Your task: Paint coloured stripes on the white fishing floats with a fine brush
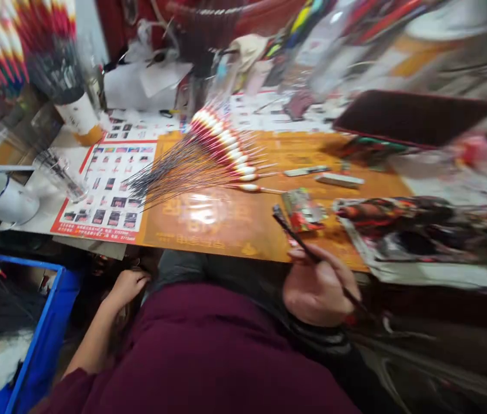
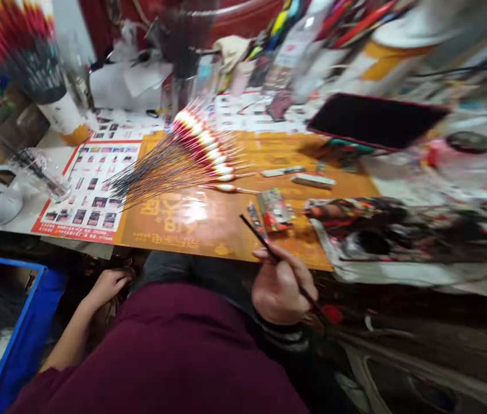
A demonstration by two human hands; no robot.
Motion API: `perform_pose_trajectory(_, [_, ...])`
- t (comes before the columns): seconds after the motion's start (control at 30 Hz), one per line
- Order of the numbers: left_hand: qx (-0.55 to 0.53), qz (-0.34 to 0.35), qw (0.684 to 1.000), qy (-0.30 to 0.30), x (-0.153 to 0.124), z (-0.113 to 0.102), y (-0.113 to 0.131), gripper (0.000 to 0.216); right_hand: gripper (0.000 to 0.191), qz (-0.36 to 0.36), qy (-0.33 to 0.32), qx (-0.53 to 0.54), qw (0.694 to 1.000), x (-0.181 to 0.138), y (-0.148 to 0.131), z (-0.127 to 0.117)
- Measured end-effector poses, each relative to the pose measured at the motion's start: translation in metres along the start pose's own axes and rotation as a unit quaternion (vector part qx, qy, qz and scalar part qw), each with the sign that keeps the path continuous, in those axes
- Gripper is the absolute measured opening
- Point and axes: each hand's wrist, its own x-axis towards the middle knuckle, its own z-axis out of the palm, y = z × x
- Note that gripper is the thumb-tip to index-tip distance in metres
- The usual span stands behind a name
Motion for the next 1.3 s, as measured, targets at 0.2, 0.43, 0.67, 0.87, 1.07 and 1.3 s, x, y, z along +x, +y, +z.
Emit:
perform_pose_trajectory(0.2, [-0.068,0.287,0.955,-0.021,-0.005,-0.081,0.084,0.025,0.024,0.017,-0.019,0.006,1.0,0.001,-0.001,-0.001])
perform_pose_trajectory(0.43, [0.124,0.307,0.938,0.103,0.089,-0.143,0.182,0.021,0.02,-0.057,-0.052,-0.088,0.993,0.014,-0.019,-0.013])
perform_pose_trajectory(0.67, [0.334,0.199,0.913,0.122,0.193,-0.162,0.254,0.024,0.024,-0.066,-0.073,-0.102,0.99,0.023,-0.02,-0.013])
perform_pose_trajectory(0.87, [0.343,0.172,0.915,0.124,0.216,-0.162,0.238,0.015,0.025,-0.064,-0.096,-0.112,0.987,0.024,-0.015,-0.017])
perform_pose_trajectory(1.07, [0.324,0.158,0.924,0.13,0.219,-0.165,0.222,0.013,0.024,-0.069,-0.086,-0.13,0.985,0.02,-0.012,-0.017])
perform_pose_trajectory(1.3, [0.307,0.168,0.925,0.146,0.222,-0.16,0.219,0.012,0.031,-0.094,-0.113,-0.124,0.981,0.021,-0.013,-0.02])
